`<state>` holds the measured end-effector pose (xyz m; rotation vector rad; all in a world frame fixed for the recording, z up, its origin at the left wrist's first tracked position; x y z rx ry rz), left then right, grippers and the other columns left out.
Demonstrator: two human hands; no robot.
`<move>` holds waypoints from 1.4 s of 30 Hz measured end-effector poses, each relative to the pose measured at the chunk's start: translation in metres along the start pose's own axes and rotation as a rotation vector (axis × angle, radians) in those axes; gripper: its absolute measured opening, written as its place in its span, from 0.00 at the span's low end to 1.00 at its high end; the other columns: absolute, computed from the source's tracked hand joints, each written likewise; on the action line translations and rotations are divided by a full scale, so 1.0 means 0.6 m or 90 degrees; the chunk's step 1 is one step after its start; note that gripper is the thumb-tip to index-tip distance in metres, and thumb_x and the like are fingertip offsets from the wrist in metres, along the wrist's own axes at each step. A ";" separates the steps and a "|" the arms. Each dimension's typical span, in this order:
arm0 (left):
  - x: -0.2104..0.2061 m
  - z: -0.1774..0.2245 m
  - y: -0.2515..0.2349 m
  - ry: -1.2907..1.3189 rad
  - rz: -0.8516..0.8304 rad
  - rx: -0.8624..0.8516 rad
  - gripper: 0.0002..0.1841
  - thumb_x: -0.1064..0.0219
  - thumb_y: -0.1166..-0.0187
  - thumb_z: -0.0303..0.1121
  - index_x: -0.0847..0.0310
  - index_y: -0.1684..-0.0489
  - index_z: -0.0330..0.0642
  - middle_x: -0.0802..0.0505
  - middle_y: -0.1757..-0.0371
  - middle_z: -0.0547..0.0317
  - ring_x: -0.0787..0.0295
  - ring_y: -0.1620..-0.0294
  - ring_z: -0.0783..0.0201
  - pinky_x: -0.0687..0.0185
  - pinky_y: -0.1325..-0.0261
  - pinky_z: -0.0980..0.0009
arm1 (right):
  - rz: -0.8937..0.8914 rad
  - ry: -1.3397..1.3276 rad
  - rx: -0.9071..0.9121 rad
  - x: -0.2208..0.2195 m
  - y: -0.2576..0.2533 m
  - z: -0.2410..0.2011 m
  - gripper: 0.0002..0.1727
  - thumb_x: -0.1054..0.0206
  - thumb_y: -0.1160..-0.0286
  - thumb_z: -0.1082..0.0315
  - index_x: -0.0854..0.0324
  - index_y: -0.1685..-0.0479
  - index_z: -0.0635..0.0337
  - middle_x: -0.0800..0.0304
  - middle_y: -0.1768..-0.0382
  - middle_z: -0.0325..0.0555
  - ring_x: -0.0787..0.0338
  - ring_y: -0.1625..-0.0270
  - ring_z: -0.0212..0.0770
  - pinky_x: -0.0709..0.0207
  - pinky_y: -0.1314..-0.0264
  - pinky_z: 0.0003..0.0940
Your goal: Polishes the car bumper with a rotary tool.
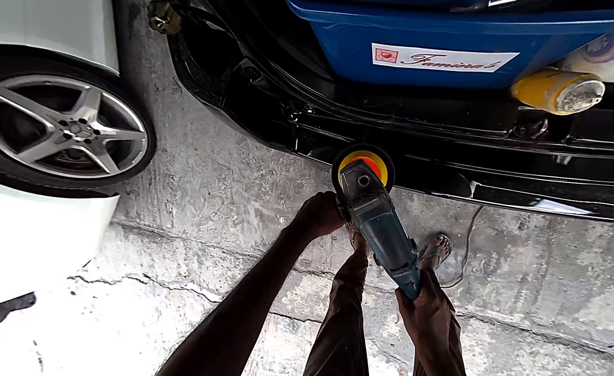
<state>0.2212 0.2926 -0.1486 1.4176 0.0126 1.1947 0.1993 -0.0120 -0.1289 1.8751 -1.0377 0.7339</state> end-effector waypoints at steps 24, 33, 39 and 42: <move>-0.126 0.385 0.000 -0.113 -0.163 -0.147 0.12 0.26 0.29 0.42 0.15 0.60 0.44 0.09 0.63 0.51 0.09 0.60 0.48 0.18 0.66 0.45 | 0.063 -0.110 -0.212 0.093 0.090 0.254 0.33 0.26 0.36 0.65 0.24 0.34 0.83 0.08 0.56 0.73 0.06 0.54 0.64 0.16 0.46 0.61; -0.089 0.250 0.003 -0.121 -0.123 -0.015 0.16 0.29 0.28 0.48 0.15 0.63 0.44 0.08 0.64 0.49 0.08 0.58 0.46 0.18 0.60 0.43 | 0.032 -0.095 -0.142 0.045 0.059 0.203 0.40 0.25 0.46 0.57 0.21 0.29 0.72 0.05 0.54 0.63 0.04 0.57 0.60 0.14 0.54 0.64; -0.100 0.257 0.000 -0.131 -0.110 -0.015 0.16 0.30 0.28 0.49 0.15 0.65 0.46 0.09 0.66 0.51 0.09 0.59 0.48 0.18 0.61 0.44 | 0.041 -0.102 -0.140 0.039 0.060 0.223 0.40 0.25 0.47 0.56 0.21 0.30 0.72 0.05 0.58 0.61 0.04 0.61 0.59 0.14 0.59 0.64; -0.122 0.303 -0.002 -0.135 -0.128 -0.031 0.17 0.28 0.30 0.51 0.14 0.65 0.46 0.08 0.65 0.51 0.08 0.59 0.48 0.18 0.62 0.44 | 0.067 -0.098 -0.155 0.062 0.065 0.250 0.34 0.28 0.42 0.52 0.17 0.40 0.71 0.06 0.65 0.58 0.05 0.65 0.54 0.15 0.62 0.59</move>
Point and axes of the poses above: each hand's wrist, its own y-axis away from the middle knuckle, its own x-axis out of the back of the hand, z = x × y, the point moved 7 cm from there along -y, towards the middle knuckle
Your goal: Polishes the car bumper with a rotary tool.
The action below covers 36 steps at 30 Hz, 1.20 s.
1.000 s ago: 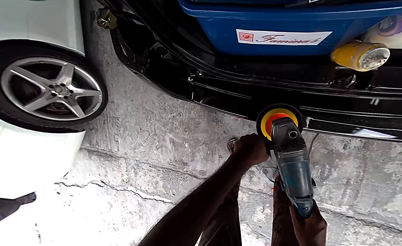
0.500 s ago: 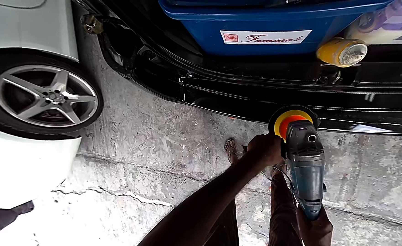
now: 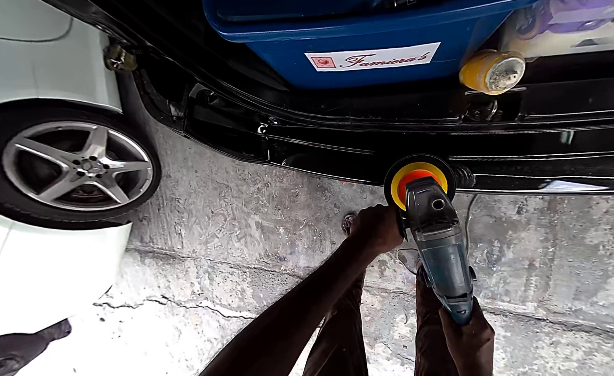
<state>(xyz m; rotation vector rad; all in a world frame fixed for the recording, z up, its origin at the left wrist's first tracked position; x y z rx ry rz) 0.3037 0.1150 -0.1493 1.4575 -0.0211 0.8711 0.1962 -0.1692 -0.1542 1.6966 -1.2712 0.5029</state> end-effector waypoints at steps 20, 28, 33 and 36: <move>-0.015 -0.022 0.014 0.005 0.005 0.026 0.17 0.29 0.27 0.49 0.14 0.64 0.43 0.08 0.63 0.47 0.08 0.56 0.45 0.17 0.57 0.42 | -0.035 0.013 0.008 -0.011 0.000 -0.001 0.36 0.24 0.47 0.55 0.17 0.37 0.72 0.05 0.59 0.61 0.04 0.62 0.60 0.15 0.61 0.65; -0.014 -0.050 0.023 0.030 0.034 0.054 0.17 0.29 0.27 0.50 0.14 0.68 0.44 0.08 0.65 0.49 0.08 0.58 0.47 0.18 0.58 0.42 | -0.057 0.025 0.022 -0.018 -0.002 -0.006 0.38 0.24 0.47 0.54 0.18 0.34 0.70 0.05 0.59 0.62 0.05 0.62 0.62 0.16 0.61 0.67; -0.016 0.044 0.001 0.003 -0.005 0.014 0.16 0.28 0.31 0.50 0.14 0.66 0.46 0.08 0.65 0.51 0.08 0.59 0.48 0.18 0.63 0.43 | -0.034 -0.006 -0.017 0.031 -0.009 0.035 0.34 0.25 0.40 0.55 0.19 0.37 0.74 0.07 0.61 0.66 0.06 0.61 0.64 0.16 0.57 0.67; -0.014 0.113 -0.004 0.007 0.004 -0.048 0.16 0.26 0.30 0.48 0.14 0.64 0.44 0.08 0.64 0.49 0.08 0.61 0.46 0.17 0.66 0.43 | -0.034 -0.012 -0.047 0.060 -0.010 0.066 0.37 0.25 0.37 0.62 0.26 0.31 0.82 0.09 0.53 0.76 0.07 0.52 0.72 0.19 0.44 0.69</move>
Point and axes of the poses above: each hand's wrist, its own y-axis away from the middle knuckle, its own x-axis out of the back of the hand, z = x × y, the point moved 7 cm from there along -y, towards the middle knuckle
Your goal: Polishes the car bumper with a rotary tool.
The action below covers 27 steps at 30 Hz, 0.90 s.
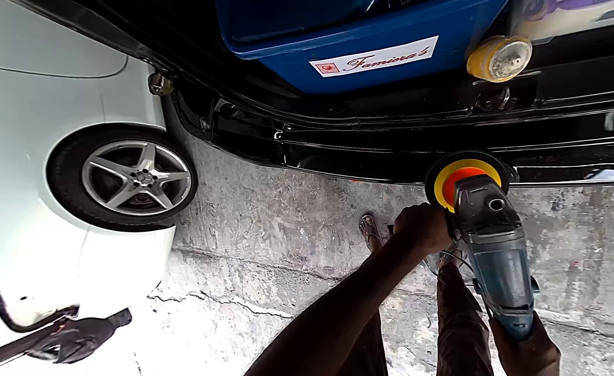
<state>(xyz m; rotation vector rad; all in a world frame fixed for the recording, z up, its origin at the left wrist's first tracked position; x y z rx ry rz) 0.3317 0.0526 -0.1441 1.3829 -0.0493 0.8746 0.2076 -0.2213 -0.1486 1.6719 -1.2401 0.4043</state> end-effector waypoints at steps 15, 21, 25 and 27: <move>-0.011 -0.077 0.024 0.001 0.041 0.078 0.18 0.26 0.26 0.49 0.13 0.63 0.42 0.08 0.64 0.44 0.09 0.58 0.42 0.17 0.59 0.38 | -0.030 0.014 0.006 -0.033 -0.008 -0.027 0.34 0.19 0.45 0.55 0.15 0.37 0.65 0.04 0.60 0.55 0.04 0.60 0.58 0.13 0.57 0.65; -0.012 -0.108 0.014 -0.041 0.075 0.072 0.17 0.25 0.27 0.49 0.12 0.64 0.43 0.08 0.64 0.47 0.08 0.56 0.45 0.16 0.52 0.40 | -0.035 0.065 0.016 -0.047 -0.012 -0.026 0.32 0.21 0.49 0.48 0.13 0.41 0.54 0.03 0.61 0.45 0.03 0.62 0.50 0.12 0.62 0.58; -0.014 -0.041 0.000 -0.059 0.083 0.042 0.18 0.26 0.26 0.50 0.13 0.66 0.41 0.08 0.65 0.45 0.08 0.56 0.43 0.17 0.52 0.40 | -0.030 0.028 -0.030 -0.017 -0.021 0.010 0.33 0.19 0.46 0.50 0.13 0.39 0.58 0.03 0.60 0.48 0.03 0.59 0.51 0.11 0.56 0.57; -0.015 0.002 -0.010 -0.074 0.061 0.044 0.19 0.26 0.26 0.50 0.13 0.67 0.41 0.08 0.66 0.46 0.08 0.57 0.44 0.17 0.53 0.41 | -0.019 0.012 -0.048 0.003 -0.025 0.031 0.34 0.19 0.46 0.52 0.15 0.36 0.60 0.04 0.60 0.49 0.03 0.60 0.51 0.11 0.57 0.57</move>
Point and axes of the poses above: each hand's wrist, its own y-axis away from the middle knuckle, its own x-axis out of the back of the hand, z = x × y, the point moved 7 cm from there along -y, towards the middle knuckle
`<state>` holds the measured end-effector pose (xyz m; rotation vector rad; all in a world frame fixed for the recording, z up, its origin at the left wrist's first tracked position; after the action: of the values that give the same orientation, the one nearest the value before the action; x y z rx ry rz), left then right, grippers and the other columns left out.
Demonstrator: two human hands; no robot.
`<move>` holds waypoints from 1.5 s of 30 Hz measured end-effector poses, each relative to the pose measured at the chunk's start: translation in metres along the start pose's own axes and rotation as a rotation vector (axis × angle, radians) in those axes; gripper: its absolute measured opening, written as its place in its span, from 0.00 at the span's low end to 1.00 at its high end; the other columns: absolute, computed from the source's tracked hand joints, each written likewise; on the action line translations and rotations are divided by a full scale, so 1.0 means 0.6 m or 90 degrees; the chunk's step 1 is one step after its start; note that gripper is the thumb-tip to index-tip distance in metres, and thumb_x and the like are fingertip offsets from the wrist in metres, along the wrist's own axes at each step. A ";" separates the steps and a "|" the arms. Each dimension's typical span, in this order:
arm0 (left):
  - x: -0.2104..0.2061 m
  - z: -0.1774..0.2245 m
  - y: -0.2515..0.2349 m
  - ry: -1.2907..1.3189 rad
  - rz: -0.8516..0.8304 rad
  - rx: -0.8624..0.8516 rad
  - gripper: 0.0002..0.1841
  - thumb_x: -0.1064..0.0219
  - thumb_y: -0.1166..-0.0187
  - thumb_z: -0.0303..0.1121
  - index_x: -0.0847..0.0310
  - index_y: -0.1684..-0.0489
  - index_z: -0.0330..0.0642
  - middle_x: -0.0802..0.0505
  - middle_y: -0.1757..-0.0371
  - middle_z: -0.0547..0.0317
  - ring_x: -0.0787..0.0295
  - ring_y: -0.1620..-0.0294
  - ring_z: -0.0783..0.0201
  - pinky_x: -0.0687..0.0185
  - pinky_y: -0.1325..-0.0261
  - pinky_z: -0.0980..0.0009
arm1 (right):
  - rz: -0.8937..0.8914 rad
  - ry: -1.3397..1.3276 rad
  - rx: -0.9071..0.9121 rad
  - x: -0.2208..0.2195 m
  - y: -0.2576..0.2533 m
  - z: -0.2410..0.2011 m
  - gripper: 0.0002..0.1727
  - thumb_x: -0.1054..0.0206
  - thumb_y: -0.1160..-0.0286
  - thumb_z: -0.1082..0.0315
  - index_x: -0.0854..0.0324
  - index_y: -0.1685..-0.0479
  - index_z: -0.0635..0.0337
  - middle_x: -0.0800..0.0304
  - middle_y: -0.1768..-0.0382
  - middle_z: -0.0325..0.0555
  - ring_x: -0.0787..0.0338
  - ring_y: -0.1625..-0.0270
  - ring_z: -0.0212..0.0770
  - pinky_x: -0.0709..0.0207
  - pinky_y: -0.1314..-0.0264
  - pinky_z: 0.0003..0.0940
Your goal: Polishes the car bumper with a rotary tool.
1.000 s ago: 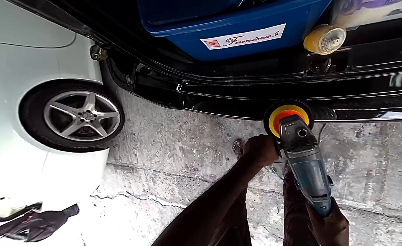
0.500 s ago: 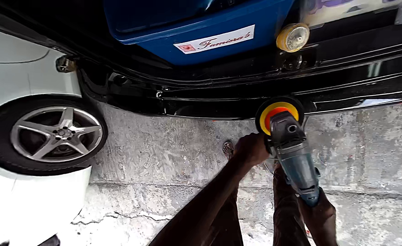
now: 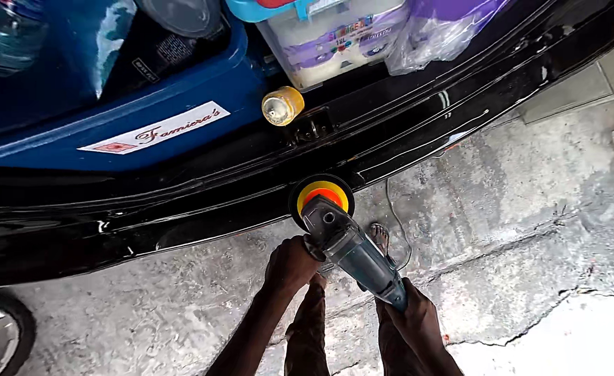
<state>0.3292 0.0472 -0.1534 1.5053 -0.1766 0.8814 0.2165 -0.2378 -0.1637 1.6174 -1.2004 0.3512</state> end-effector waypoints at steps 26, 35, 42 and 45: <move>-0.008 -0.078 0.020 0.068 0.014 0.096 0.19 0.27 0.27 0.52 0.13 0.65 0.42 0.08 0.65 0.49 0.09 0.56 0.48 0.17 0.53 0.45 | 0.025 0.053 0.120 -0.006 -0.016 -0.046 0.32 0.20 0.52 0.50 0.12 0.45 0.59 0.04 0.64 0.49 0.04 0.65 0.53 0.13 0.66 0.58; 0.023 0.103 -0.005 0.031 -0.063 0.013 0.18 0.30 0.25 0.51 0.13 0.63 0.43 0.07 0.63 0.49 0.07 0.56 0.47 0.16 0.58 0.43 | 0.056 -0.002 0.051 0.078 -0.029 0.037 0.31 0.26 0.46 0.55 0.16 0.43 0.69 0.07 0.68 0.59 0.06 0.67 0.61 0.17 0.65 0.66; 0.021 0.156 -0.021 0.015 -0.075 -0.048 0.17 0.27 0.30 0.50 0.14 0.60 0.45 0.07 0.62 0.50 0.07 0.57 0.48 0.16 0.61 0.44 | 0.062 -0.008 0.014 0.096 -0.025 0.058 0.32 0.26 0.43 0.58 0.19 0.39 0.72 0.07 0.64 0.64 0.06 0.64 0.64 0.18 0.60 0.69; 0.024 0.111 -0.007 0.027 -0.079 -0.020 0.16 0.28 0.26 0.49 0.14 0.60 0.44 0.07 0.63 0.49 0.07 0.57 0.47 0.16 0.60 0.44 | 0.051 -0.001 0.033 0.080 -0.019 0.028 0.31 0.26 0.46 0.57 0.17 0.43 0.71 0.08 0.67 0.62 0.06 0.66 0.63 0.18 0.63 0.67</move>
<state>0.3690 -0.0064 -0.1401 1.4515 -0.0649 0.8067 0.2423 -0.2779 -0.1422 1.6174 -1.2687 0.4343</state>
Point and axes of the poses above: each hand's wrist, its own y-axis away from the middle knuckle, its own x-axis out of the back of the hand, z = x × y, the point moved 7 cm from there along -y, towards the middle knuckle
